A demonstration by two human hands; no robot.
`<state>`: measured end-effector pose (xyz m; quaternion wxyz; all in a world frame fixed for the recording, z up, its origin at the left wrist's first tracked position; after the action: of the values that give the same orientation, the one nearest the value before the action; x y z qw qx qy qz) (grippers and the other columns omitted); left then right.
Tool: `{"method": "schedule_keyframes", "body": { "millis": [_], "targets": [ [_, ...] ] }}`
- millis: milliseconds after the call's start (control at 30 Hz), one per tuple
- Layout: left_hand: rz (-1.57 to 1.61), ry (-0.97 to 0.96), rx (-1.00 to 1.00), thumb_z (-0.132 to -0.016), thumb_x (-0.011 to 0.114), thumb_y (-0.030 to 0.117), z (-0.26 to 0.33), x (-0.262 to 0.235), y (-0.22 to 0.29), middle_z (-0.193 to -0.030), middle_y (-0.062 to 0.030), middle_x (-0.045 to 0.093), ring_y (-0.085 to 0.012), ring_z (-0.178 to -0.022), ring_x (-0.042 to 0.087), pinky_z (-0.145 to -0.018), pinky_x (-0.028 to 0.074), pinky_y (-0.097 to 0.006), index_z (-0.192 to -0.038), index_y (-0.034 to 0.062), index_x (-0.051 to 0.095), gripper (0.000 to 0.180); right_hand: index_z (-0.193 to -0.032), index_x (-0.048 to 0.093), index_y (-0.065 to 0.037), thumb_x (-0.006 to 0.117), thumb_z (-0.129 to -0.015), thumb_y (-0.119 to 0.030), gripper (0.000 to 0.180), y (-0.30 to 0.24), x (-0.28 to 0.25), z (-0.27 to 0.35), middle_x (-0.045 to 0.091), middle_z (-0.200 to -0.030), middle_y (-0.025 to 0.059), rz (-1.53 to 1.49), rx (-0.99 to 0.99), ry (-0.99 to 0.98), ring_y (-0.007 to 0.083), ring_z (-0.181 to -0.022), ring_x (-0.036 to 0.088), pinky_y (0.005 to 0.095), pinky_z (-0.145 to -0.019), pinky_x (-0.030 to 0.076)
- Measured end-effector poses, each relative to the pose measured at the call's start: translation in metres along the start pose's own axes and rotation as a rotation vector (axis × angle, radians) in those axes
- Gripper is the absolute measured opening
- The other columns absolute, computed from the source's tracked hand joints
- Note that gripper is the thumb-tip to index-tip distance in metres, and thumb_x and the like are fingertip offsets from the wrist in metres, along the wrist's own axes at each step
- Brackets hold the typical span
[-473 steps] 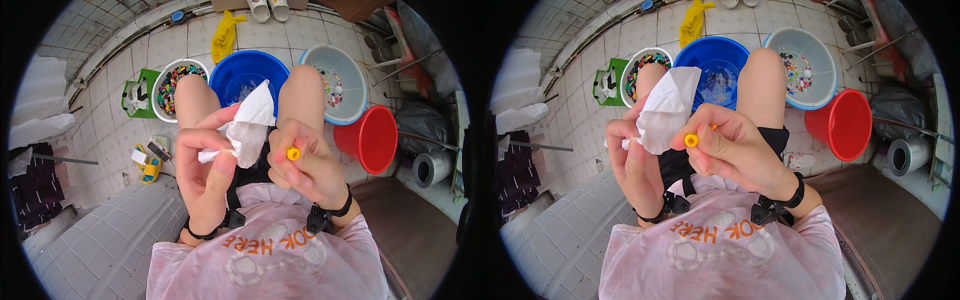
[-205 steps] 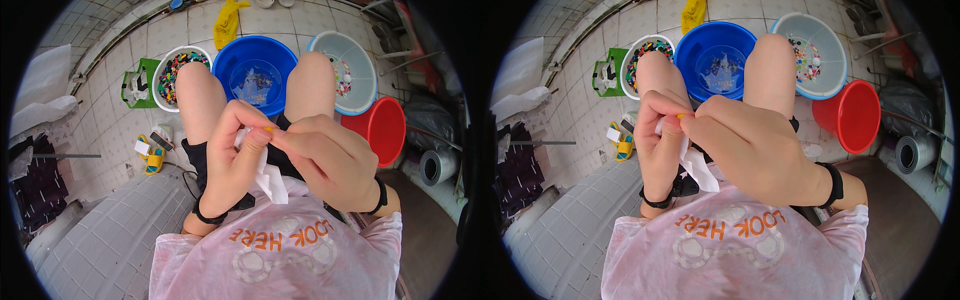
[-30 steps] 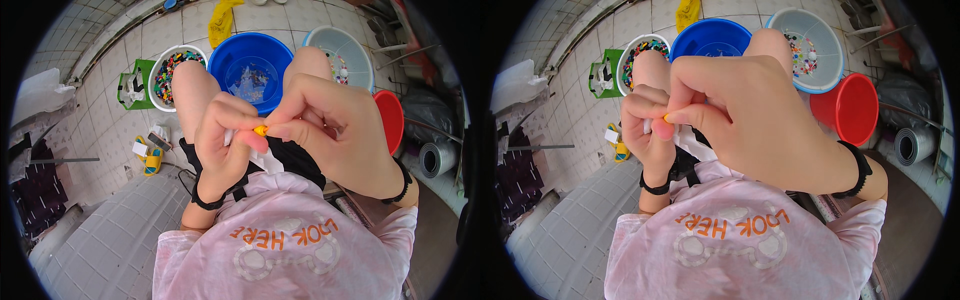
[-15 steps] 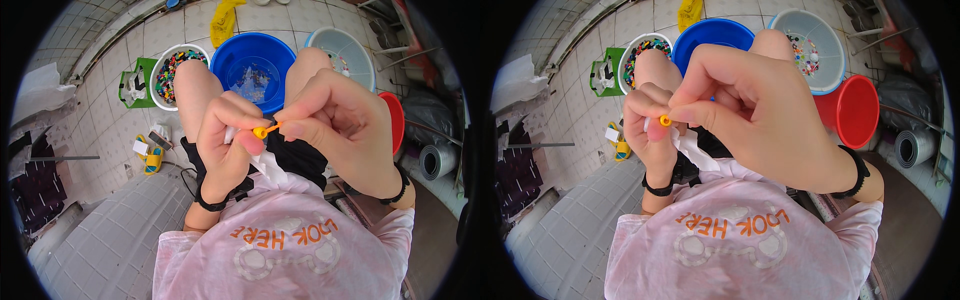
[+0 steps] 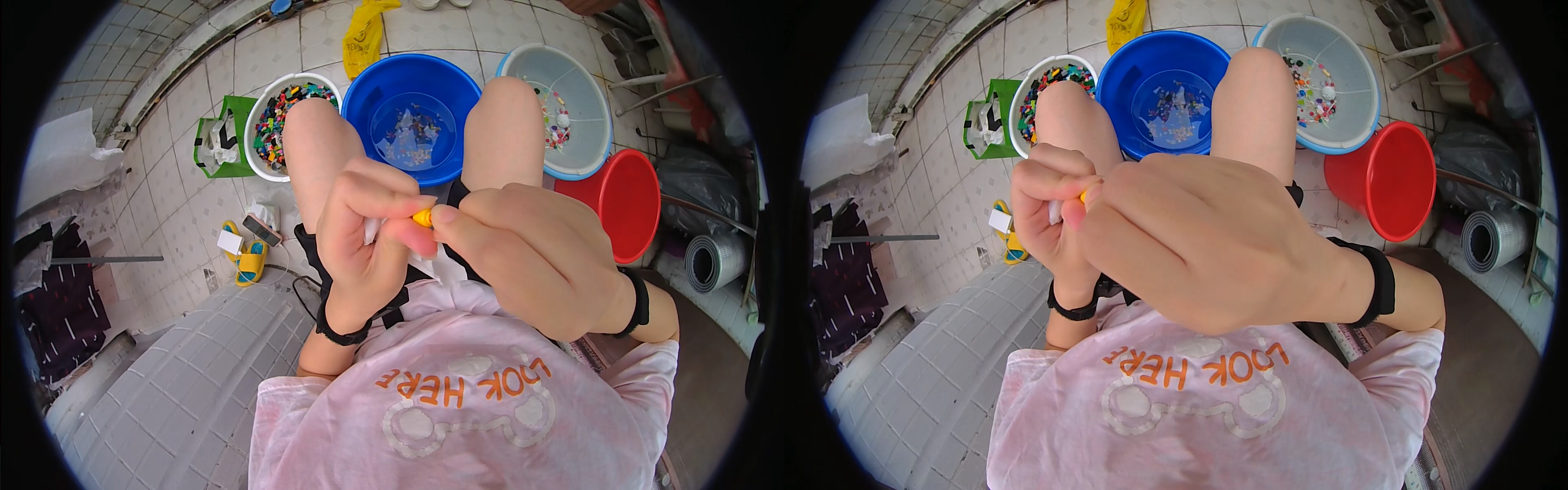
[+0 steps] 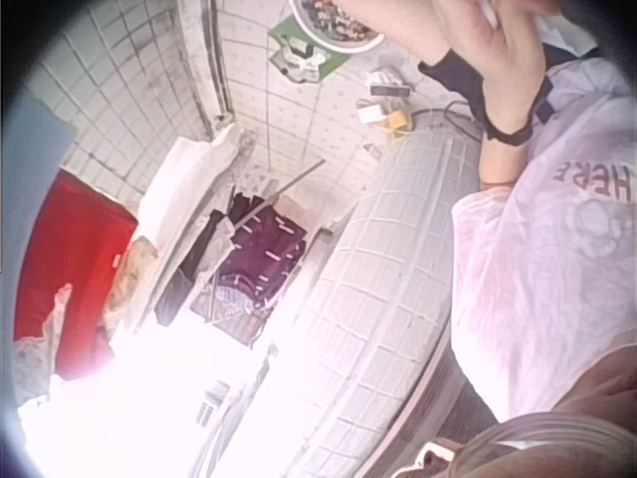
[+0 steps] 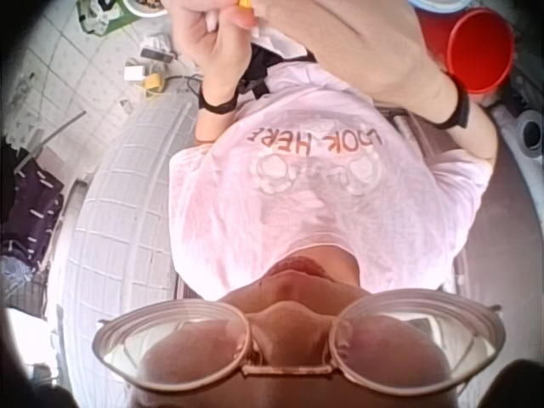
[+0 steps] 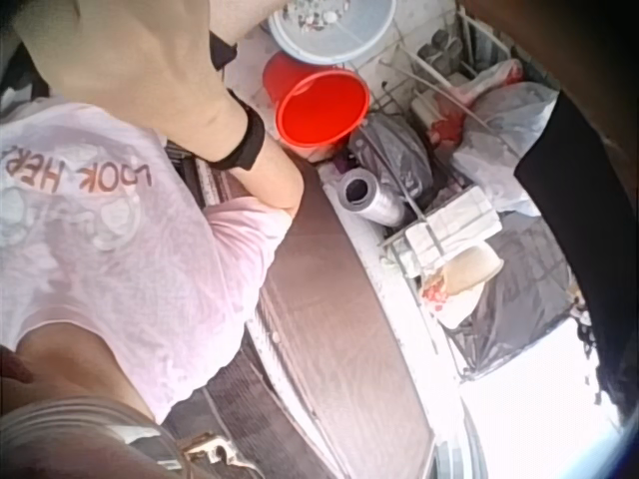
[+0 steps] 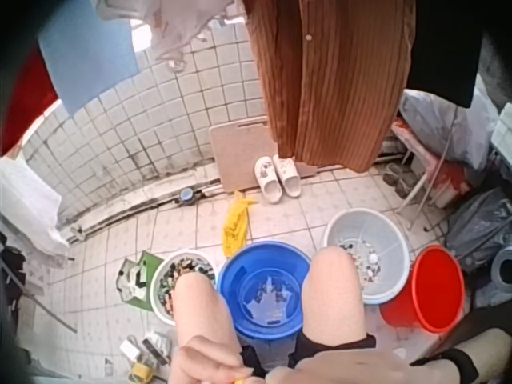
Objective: The person sits cross-legged on the floor and assembles small plastic bricks. They wipe a yellow piece with a tissue, then connect it to an orange piece. They reach into a blue basin of water to retrieve additional pieces, rinse them, and attach them to the growing assembly.
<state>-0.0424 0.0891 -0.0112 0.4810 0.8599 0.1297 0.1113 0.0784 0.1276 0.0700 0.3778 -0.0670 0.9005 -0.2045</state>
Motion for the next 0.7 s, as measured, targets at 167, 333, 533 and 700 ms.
{"method": "schedule_keyframes", "body": {
  "millis": [167,333,533,700],
  "targets": [
    [-0.086,-0.040,0.081,-0.083,0.070,0.002,0.001,0.000,0.005,-0.086,-0.0107,0.060,-0.0150,-0.068,0.056,-0.061,0.045,-0.024,-0.092,0.0007,0.059,0.014,-0.080,0.062,0.004,0.067,-0.074,0.004,0.009,0.023,0.006,-0.005,0.059,-0.071,0.0078,-0.273,0.294,-0.167,0.0171,-0.061,0.059,0.0244,-0.053,0.046],
    [-0.160,-0.045,0.126,-0.082,0.074,0.009,0.002,0.003,0.006,-0.086,-0.0096,0.059,-0.0148,-0.068,0.056,-0.061,0.045,-0.024,-0.092,0.0015,0.059,0.020,-0.084,0.058,0.004,0.062,-0.086,0.004,0.004,0.053,0.022,0.015,0.059,-0.079,0.0046,-0.655,0.880,-0.361,0.0082,-0.067,0.056,0.0188,-0.061,0.044],
    [-0.062,0.039,0.036,-0.091,0.066,0.030,0.008,0.004,0.000,-0.079,-0.0072,0.054,-0.0083,-0.061,0.046,-0.055,0.035,-0.021,-0.089,0.0041,0.051,0.030,-0.089,0.058,0.003,0.064,-0.088,-0.001,0.007,0.059,0.035,0.022,0.063,-0.085,0.0065,-1.049,1.077,-0.341,0.0068,-0.071,0.059,0.0175,-0.062,0.046],
    [0.101,0.107,-0.050,-0.090,0.066,0.034,0.008,0.002,-0.006,-0.079,-0.0067,0.052,-0.0073,-0.056,0.043,-0.049,0.034,-0.019,-0.089,0.0051,0.049,0.034,-0.090,0.058,0.002,0.065,-0.088,-0.004,0.009,0.057,0.030,0.021,0.065,-0.085,0.0069,-1.106,1.124,-0.298,0.0065,-0.070,0.060,0.0169,-0.059,0.044]
  ]
}}
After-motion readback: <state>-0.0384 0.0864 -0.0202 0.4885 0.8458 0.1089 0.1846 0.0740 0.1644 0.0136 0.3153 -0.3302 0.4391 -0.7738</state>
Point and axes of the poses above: each hand's wrist, its own z-axis away from the middle knuckle, its own x-axis out of the palm, y = z × x, the point moved 8 cm from there along -z, towards the middle knuckle
